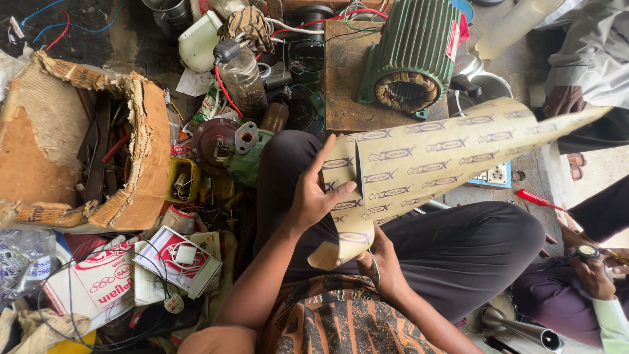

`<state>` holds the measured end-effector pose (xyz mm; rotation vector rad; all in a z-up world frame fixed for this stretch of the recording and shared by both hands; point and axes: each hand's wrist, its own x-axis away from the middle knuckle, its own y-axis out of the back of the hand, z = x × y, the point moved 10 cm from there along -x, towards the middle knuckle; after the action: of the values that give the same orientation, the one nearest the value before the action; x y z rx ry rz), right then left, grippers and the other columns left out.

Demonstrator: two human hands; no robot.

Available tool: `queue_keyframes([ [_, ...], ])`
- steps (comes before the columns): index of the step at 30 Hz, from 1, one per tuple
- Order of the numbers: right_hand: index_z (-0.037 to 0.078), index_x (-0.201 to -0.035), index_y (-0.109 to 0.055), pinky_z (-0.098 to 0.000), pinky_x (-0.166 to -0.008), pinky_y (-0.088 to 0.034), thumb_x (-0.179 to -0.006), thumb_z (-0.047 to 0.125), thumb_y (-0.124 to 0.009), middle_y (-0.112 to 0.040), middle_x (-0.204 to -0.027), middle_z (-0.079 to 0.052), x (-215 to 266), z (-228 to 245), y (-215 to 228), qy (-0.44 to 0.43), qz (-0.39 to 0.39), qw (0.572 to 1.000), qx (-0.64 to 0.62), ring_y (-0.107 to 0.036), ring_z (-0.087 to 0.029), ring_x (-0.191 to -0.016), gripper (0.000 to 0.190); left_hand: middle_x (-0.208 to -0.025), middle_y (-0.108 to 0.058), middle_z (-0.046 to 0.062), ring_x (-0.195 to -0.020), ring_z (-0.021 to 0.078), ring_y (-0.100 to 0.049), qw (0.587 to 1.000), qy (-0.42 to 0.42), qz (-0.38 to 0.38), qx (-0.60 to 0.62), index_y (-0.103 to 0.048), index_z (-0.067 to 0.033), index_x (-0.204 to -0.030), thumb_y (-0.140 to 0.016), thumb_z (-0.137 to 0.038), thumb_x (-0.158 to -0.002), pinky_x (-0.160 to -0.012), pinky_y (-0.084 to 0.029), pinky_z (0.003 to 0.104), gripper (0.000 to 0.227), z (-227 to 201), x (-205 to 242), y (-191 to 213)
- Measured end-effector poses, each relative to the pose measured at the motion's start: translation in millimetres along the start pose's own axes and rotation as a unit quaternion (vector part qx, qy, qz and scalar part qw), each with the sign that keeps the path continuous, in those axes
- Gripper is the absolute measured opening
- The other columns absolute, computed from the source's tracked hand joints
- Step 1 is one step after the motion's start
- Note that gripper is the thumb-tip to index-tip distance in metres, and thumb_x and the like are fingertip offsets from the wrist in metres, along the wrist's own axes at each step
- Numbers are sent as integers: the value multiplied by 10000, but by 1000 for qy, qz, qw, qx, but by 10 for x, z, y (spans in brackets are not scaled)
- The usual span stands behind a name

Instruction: The person cuts a strip of patterned paper with scissors, wraps it around the end of a green electric motor, and secures it by tapping with a hammer. The person then picks up a green motor housing part.

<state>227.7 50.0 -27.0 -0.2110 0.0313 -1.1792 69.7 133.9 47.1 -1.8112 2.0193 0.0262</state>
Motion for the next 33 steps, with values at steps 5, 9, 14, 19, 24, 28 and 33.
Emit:
queue_keyframes([
  [5, -25, -1337, -507, -200, -495, -337, -679, 695, -813, -565, -819, 42, 46, -91, 99, -85, -37, 995, -23, -426, -17, -592, 1022, -1745, -245, 193, -1543, 208, -369, 999, -2, 24, -28, -156, 15, -1665, -771, -32, -930, -1269, -329, 354, 959, -35, 50, -177],
  [9, -5, -1351, -478, -195, -491, -316, -645, 694, -837, -555, -835, 49, 68, -74, 114, -89, -38, 994, -50, -402, -14, -587, 1057, -1759, -219, 179, -1565, 214, -346, 999, 27, 35, 20, -112, 6, -1679, -763, -36, -941, -1285, -321, 351, 985, -49, 160, -270],
  [14, -41, -1344, -521, -184, -523, -332, -640, 688, -847, -609, -902, 32, 28, 3, 75, -51, -42, 998, -5, -434, -7, -643, 1065, -1765, -186, 172, -1572, 228, -322, 999, 33, 29, 3, -106, 6, -1671, -784, -45, -915, -1279, -320, 358, 1017, -112, 157, -218],
  [19, -27, -1380, -482, -179, -627, -414, -685, 669, -843, -623, -963, 33, 6, 70, 48, -4, -21, 1000, 11, -513, -5, -765, 1048, -1771, -147, 179, -1580, 240, -308, 999, 33, 38, 5, -103, 5, -1669, -803, -76, -899, -1281, -326, 366, 1044, -174, 133, -205],
  [24, -33, -1397, -472, -183, -627, -424, -707, 633, -857, -631, -953, 26, 0, -8, 105, -21, -15, 999, -22, -529, -17, -756, 1033, -1766, -197, 183, -1569, 226, -336, 997, 42, 61, -7, -108, -9, -1682, -810, -113, -905, -1279, -347, 368, 1052, -208, 206, -290],
  [28, -1, -1390, -460, -184, -590, -405, -661, 600, -885, -622, -954, 38, -1, -69, 119, -33, -22, 998, -44, -519, -17, -737, 1036, -1759, -203, 181, -1546, 207, -343, 997, 46, 60, 2, -121, -15, -1678, -812, -126, -904, -1260, -347, 367, 1043, -220, 220, -301],
  [33, -7, -1351, -504, -201, -554, -397, -669, 557, -891, -616, -888, 13, 36, -110, 122, -67, -16, 997, -45, -507, -39, -673, 966, -1753, -234, 189, -1534, 206, -374, 996, 45, 70, -5, -125, -16, -1680, -813, -129, -903, -1260, -365, 356, 1044, -229, 240, -293],
])
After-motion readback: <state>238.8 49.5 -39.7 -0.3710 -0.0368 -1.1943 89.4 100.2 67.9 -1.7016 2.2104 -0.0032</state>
